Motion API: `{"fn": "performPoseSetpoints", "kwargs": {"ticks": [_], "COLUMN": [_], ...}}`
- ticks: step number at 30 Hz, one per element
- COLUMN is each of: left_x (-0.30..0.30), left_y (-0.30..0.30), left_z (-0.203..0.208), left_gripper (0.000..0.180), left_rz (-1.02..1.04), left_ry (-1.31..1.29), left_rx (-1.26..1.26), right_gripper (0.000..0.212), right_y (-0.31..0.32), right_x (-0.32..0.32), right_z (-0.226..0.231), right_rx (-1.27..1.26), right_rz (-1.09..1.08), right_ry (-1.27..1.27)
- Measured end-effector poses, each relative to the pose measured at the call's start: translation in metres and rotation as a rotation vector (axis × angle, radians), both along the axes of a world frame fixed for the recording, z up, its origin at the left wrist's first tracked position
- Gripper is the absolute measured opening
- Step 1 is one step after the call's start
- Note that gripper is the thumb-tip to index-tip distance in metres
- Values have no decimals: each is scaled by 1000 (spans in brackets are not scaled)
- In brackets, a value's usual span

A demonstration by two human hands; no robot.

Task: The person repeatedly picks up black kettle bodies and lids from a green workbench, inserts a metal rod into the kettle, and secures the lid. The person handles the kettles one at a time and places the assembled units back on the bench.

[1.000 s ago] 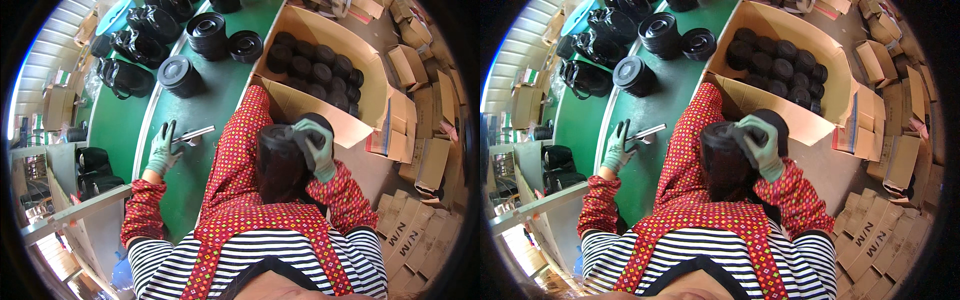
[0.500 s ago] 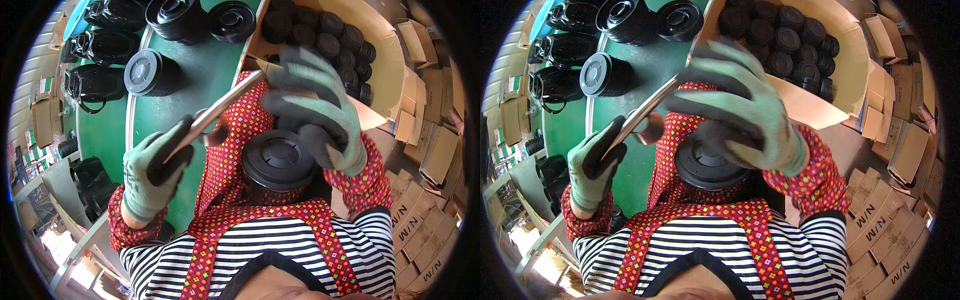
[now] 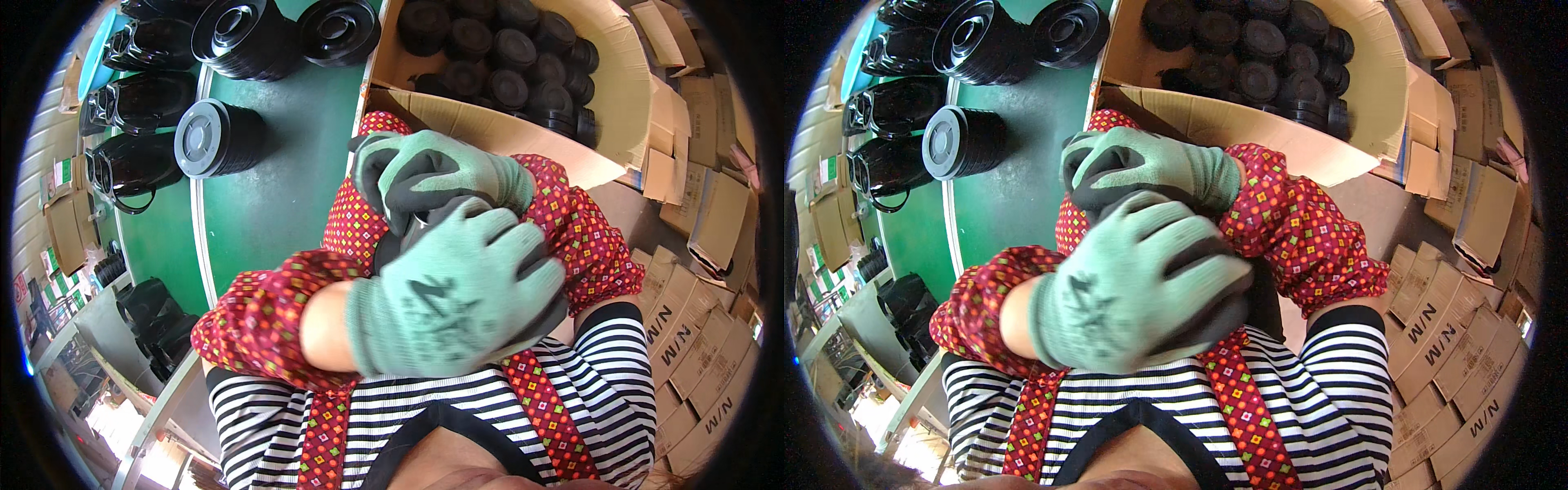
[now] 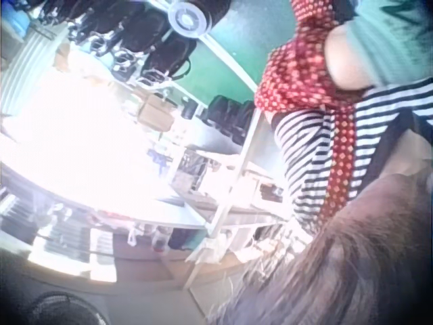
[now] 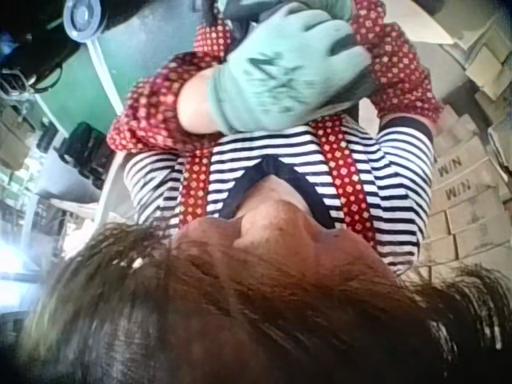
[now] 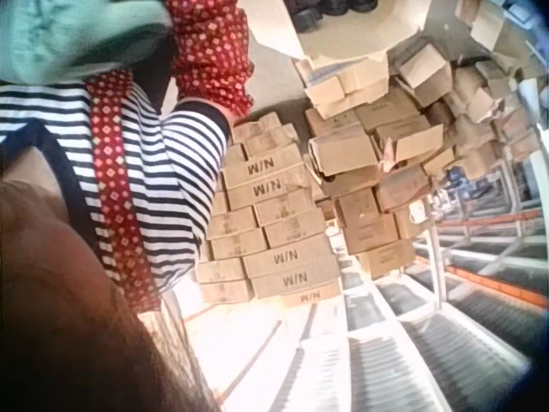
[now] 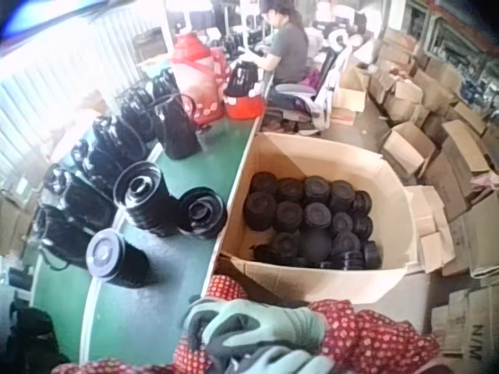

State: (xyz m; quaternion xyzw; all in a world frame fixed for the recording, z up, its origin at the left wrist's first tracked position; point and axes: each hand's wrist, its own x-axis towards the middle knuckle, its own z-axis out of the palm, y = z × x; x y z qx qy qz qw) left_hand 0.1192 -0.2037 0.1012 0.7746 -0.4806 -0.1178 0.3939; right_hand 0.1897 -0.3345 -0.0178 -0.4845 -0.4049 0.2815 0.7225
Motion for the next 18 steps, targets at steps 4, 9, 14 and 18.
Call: {"fn": "performPoseSetpoints", "kwargs": {"ticks": [4, 9, 14, 18], "left_x": [-11, -20, -18, 1], "left_y": [-42, -47, 1, 33], "left_z": [-8, 8, -1, -19], "left_gripper": [31, 30, 36, 33], "left_rz": [218, 88, -68, -226], "left_ry": [-84, -41, 104, 240], "left_rx": [435, 392, -107, -419], "right_gripper": [25, 30, 19, 28], "right_y": [21, 6, 9, -22], "right_x": [-3, -27, -56, -66], "right_z": [-49, -28, -24, 11], "right_rx": [140, 223, 38, -379], "right_rz": [36, -46, -385, -829], "right_ry": [-30, 106, -132, -696]}}
